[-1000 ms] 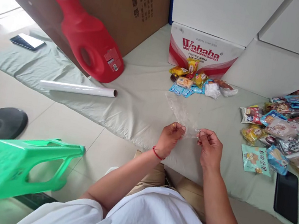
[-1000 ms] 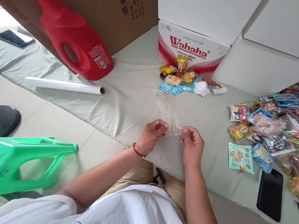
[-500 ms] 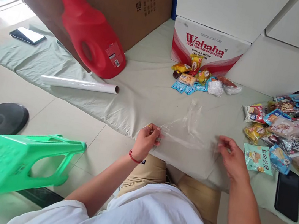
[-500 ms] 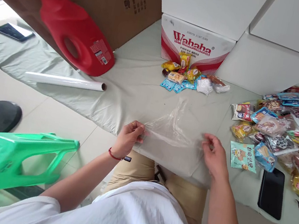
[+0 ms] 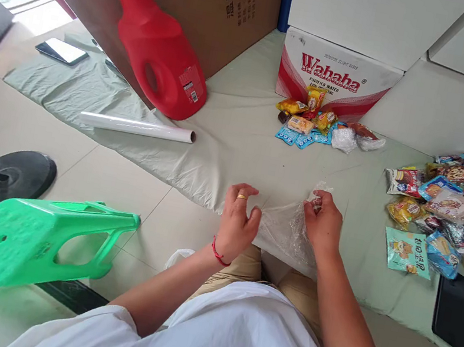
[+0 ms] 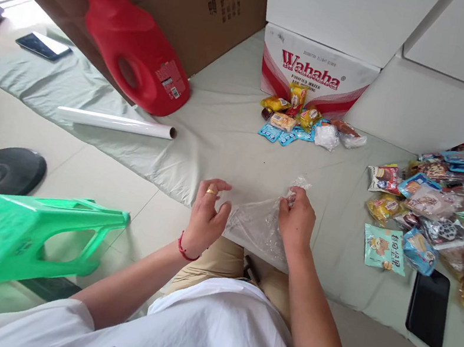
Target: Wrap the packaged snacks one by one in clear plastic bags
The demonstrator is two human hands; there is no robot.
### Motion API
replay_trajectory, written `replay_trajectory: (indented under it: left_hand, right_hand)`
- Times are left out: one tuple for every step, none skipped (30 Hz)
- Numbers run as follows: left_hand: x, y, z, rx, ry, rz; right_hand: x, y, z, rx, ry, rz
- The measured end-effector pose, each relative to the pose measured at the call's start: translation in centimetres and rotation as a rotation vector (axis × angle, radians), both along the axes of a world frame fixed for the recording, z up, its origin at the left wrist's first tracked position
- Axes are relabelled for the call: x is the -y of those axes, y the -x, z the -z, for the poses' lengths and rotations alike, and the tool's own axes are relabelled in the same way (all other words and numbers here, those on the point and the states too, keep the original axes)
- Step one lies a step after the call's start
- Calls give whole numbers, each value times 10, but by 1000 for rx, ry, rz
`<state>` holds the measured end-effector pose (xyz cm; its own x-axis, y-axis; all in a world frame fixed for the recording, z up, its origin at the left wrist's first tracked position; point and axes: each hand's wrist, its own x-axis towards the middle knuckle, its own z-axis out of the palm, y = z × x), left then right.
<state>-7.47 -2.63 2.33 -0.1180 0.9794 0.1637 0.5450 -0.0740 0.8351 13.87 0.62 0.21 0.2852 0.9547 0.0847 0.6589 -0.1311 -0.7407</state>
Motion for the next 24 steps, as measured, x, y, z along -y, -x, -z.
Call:
replay_trajectory:
  left_hand:
    - [-1, -6, -7, -60, -72, 33]
    - [-3, -15, -14, -118, -119, 87]
    - [-6, -24, -19, -176, -135, 147]
    - [-11, -34, -22, -232, -126, 202]
    - [-17, -43, -24, -284, -94, 246]
    - [-25, -50, -24, -323, -44, 283]
    - [-34, -55, -22, -346, 25, 313]
    - [-44, -58, -19, -350, 104, 337]
    - [-54, -58, -15, -333, 180, 356]
    - [-65, -55, -11, -292, 244, 370]
    - [-74, -51, -6, -223, 290, 375]
    - [-82, -44, -2, -123, 319, 367]
    - [-89, -37, 2, 7, 346, 338]
    - [-95, -30, 6, 154, 375, 288]
    - [-98, -23, 10, 302, 408, 224]
    - [-100, -16, 12, 436, 440, 152]
    - [-101, -10, 15, 548, 465, 81]
    - [-100, -4, 16, 634, 482, 25]
    - [-99, 1, 18, 697, 493, -14]
    - [-97, 6, 19, 740, 503, -37]
    - [-94, 11, 21, 765, 516, -51]
    - [-91, 17, 22, 772, 528, -58]
    - [-88, 24, 23, 753, 531, -63]
    - [-84, 32, 23, 704, 515, -72]
  right_hand:
    - [0, 4, -2, 14, -3, -4]
    - [0, 9, -5, 27, -10, -12]
    - [-1, 12, -7, 35, -22, -25]
    - [-3, 16, -8, 36, -34, -44]
    - [-5, 18, -8, 30, -45, -64]
    - [-8, 18, -8, 18, -53, -82]
    - [-12, 17, -7, -1, -56, -92]
    - [-16, 15, -5, -27, -55, -91]
    - [-20, 11, -3, -63, -49, -80]
    - [-26, 6, -1, -114, -43, -62]
    - [-31, -1, 2, -181, -39, -40]
    - [-36, -8, 4, -261, -36, -20]
    - [-42, -16, 6, -348, -37, 4]
    - [-47, -23, 8, -432, -39, 27]
    - [-53, -30, 10, -503, -45, 55]
    - [-58, -36, 11, -555, -51, 84]
    - [-62, -41, 12, -590, -55, 111]
    - [-66, -45, 13, -614, -57, 136]
    - [-70, -47, 14, -631, -54, 153]
    - [-73, -48, 15, -645, -45, 160]
    - [-76, -47, 16, -658, -33, 161]
    - [-78, -45, 16, -667, -18, 154]
    - [-79, -43, 16, -672, -7, 145]
    - [-80, -40, 16, -671, 0, 130]
